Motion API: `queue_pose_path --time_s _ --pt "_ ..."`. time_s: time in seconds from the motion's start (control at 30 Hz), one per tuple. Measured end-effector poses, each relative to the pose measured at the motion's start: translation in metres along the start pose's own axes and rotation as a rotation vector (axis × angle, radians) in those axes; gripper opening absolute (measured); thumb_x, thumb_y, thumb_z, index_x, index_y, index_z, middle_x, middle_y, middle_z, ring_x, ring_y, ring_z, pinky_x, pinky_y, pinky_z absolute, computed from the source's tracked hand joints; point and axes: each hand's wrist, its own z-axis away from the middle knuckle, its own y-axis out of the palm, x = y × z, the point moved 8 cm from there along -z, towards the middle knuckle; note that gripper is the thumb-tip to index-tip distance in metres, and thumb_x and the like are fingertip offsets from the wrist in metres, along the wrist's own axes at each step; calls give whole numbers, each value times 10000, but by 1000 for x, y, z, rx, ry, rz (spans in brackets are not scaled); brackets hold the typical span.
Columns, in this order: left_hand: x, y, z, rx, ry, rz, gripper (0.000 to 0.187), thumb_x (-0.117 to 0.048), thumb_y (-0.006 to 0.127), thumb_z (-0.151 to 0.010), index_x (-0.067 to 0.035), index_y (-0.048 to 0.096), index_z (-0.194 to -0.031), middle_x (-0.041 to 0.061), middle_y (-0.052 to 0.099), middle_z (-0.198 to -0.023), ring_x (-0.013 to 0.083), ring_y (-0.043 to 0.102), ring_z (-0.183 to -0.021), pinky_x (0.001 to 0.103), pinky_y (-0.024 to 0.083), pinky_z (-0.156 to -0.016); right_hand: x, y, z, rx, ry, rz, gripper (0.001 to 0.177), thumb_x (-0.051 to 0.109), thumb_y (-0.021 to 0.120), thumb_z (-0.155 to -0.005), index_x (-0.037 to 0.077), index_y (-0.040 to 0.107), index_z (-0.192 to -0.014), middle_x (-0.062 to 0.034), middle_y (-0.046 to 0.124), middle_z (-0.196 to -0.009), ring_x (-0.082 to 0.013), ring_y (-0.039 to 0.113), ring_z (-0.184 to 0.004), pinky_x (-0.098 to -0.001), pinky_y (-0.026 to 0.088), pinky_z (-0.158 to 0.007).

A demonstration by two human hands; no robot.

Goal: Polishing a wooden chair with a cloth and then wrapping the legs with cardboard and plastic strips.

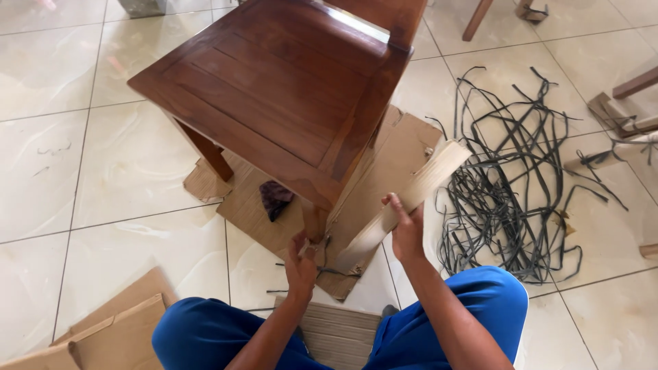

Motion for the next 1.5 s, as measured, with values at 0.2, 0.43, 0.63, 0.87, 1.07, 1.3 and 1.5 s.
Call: queue_pose_path --time_s 0.2,0.43,0.63,0.87,1.07,1.3,1.5 --pt "-76 27 20 66 199 7 360 -129 624 -996 -4 593 -1333 183 690 -1264 281 660 -1182 374 524 -1010 -51 27 35 177 5 229 393 64 735 -993 32 554 -1341 -53 619 -1167 -158 565 -1032 -318 483 -841" --pt "-125 46 37 196 379 -138 401 -120 754 -893 -6 599 -1245 136 690 -1099 208 660 -1010 336 539 -865 -70 75 64 454 41 416 619 77 718 -860 128 416 -1398 -35 635 -1210 -190 665 -1094 -349 588 -925" --pt "-108 28 17 98 336 -7 217 -45 668 -933 -3 607 -1137 109 674 -1033 156 652 -951 307 549 -777 -66 84 63 457 -139 784 669 76 831 -822 12 469 -1382 -155 630 -1322 -277 623 -1251 -433 509 -1060" --pt "-103 6 -7 -15 319 138 161 -27 566 -978 14 575 -1133 106 654 -1064 176 660 -971 309 548 -820 -43 103 71 383 -281 986 885 221 800 -859 32 296 -1560 -258 536 -1323 -398 567 -1219 -465 498 -963" --pt "-105 10 -9 -23 221 43 256 -69 546 -996 12 546 -1239 160 612 -1235 235 624 -1130 360 537 -937 -59 97 67 372 -157 1066 764 345 680 -948 17 338 -1547 -278 545 -1343 -426 598 -1189 -485 525 -903" --pt "-83 14 -5 27 377 -46 546 0 496 -927 -12 429 -1469 203 491 -1486 335 479 -1419 419 476 -1104 -58 92 64 365 -262 1066 929 353 755 -904 -20 240 -1580 -296 504 -1430 -439 552 -1289 -475 478 -1021" --pt "-36 11 -14 -23 165 -138 622 -76 592 -909 -40 398 -1499 188 490 -1474 348 480 -1388 455 443 -1091 -56 88 64 376 -312 1073 1020 390 795 -875 11 197 -1610 -281 473 -1501 -411 544 -1334 -464 466 -1069"
